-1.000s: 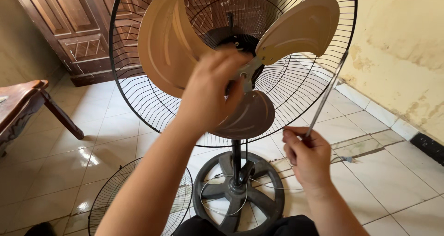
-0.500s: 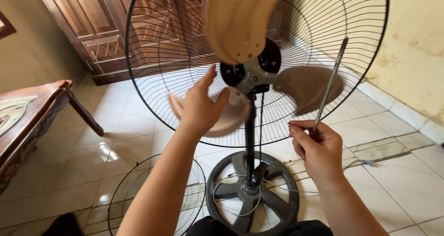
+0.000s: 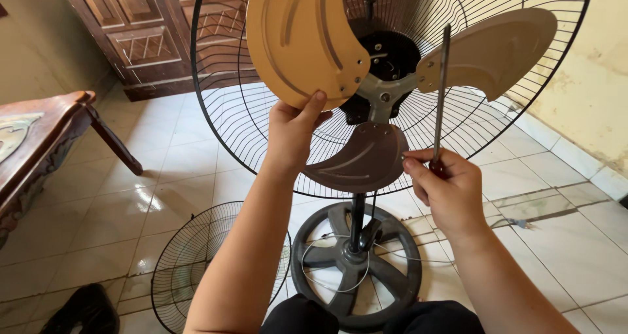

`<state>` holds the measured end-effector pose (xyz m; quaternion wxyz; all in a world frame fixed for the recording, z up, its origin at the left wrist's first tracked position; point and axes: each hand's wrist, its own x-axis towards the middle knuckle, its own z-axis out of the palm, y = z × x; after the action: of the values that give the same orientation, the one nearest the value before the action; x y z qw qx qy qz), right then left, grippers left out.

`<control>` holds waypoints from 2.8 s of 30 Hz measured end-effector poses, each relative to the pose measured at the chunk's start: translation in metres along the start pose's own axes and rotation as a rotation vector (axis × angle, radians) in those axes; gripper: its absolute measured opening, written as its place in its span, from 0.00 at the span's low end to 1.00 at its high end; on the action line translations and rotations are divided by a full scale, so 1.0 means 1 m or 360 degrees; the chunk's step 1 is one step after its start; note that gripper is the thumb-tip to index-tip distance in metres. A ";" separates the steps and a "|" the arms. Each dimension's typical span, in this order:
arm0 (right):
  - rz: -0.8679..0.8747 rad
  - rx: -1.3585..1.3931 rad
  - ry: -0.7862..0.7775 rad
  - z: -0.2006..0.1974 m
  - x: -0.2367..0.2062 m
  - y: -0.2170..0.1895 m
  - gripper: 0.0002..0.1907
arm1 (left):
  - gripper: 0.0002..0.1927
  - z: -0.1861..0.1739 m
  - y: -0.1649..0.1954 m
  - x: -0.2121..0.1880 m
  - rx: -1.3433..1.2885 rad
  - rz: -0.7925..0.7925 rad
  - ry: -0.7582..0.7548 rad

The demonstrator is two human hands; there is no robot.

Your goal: The person sits on the floor in front of a standing fan and uses a red-handled screwdriver to loosen and tighten the screws holding the fan blades to the motor hub, working on the screws one at a time. They briefly pause to handle a small bottle on a pillow beside them and at the end handle the fan's front guard.

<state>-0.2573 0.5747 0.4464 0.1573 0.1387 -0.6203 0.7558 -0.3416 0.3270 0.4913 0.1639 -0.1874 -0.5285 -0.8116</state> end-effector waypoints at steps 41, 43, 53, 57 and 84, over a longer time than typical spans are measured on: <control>-0.0632 -0.0683 -0.0347 0.081 0.130 0.007 0.04 | 0.22 -0.004 -0.020 -0.032 0.2036 0.1525 0.0793; -0.0645 -0.0653 -0.0362 0.075 0.133 0.010 0.04 | 0.18 0.002 -0.019 -0.023 0.2156 0.1584 0.0817; -0.0568 -0.0515 -0.0454 0.049 0.142 0.017 0.05 | 0.08 0.020 -0.032 -0.006 0.2396 0.1823 0.0748; -0.0338 -0.0615 -0.0365 0.037 0.145 0.016 0.05 | 0.05 0.028 -0.045 0.001 0.2546 0.1810 0.0713; -0.0196 -0.0273 -0.0466 0.011 0.156 0.028 0.05 | 0.05 0.042 -0.005 0.028 0.1998 0.1621 0.0105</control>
<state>-0.4106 0.5691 0.4868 0.1225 0.2711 -0.6891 0.6607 -0.3631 0.3658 0.5166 0.6037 -0.2541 -0.7302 -0.1943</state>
